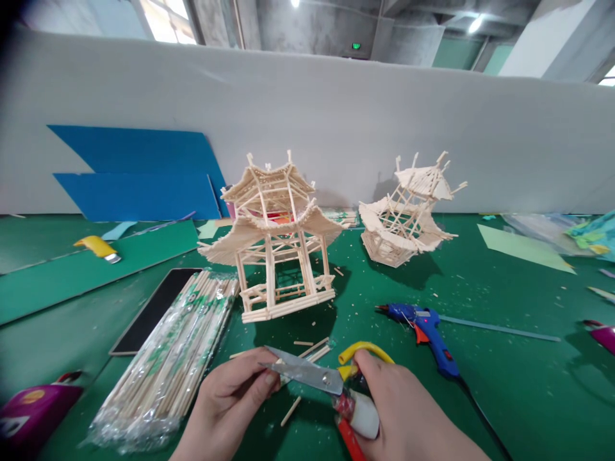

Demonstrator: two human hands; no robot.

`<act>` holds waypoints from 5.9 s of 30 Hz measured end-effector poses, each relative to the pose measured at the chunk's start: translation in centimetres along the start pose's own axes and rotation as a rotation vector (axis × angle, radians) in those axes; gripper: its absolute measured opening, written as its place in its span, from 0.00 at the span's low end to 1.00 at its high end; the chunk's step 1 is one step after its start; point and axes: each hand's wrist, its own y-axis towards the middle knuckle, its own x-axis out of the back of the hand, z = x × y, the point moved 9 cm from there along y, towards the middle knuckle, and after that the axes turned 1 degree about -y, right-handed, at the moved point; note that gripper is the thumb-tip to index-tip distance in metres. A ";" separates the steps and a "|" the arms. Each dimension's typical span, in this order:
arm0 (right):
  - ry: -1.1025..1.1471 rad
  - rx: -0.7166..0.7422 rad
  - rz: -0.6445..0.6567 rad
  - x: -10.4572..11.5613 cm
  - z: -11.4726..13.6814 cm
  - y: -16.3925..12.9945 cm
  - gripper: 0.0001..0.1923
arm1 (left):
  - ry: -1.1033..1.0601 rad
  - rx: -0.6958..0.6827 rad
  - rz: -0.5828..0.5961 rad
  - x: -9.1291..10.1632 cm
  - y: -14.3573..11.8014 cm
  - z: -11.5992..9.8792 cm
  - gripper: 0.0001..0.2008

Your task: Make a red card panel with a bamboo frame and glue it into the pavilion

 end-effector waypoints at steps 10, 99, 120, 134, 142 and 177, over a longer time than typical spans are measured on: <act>0.011 -0.007 0.055 -1.2 0.2 0.1 0.10 | 0.075 -0.040 -0.007 0.0 -0.4 -1.0 0.08; -0.062 -0.013 -0.062 -2.1 -2.0 0.5 0.12 | -0.528 0.351 0.239 -2.6 -0.7 4.8 0.09; -0.117 0.146 -0.059 -0.4 -0.8 0.7 0.27 | -0.675 0.483 0.408 -4.5 -1.1 4.8 0.08; -0.081 0.195 -0.043 -0.6 0.0 0.9 0.16 | -0.721 0.481 0.441 -4.9 -1.4 4.5 0.09; -0.153 0.273 0.013 -1.2 0.2 1.1 0.15 | -0.661 0.496 0.413 -4.4 -1.7 4.4 0.12; -0.090 0.129 -0.047 -1.4 -0.4 1.1 0.14 | -0.565 0.405 0.349 -3.8 -0.8 4.7 0.11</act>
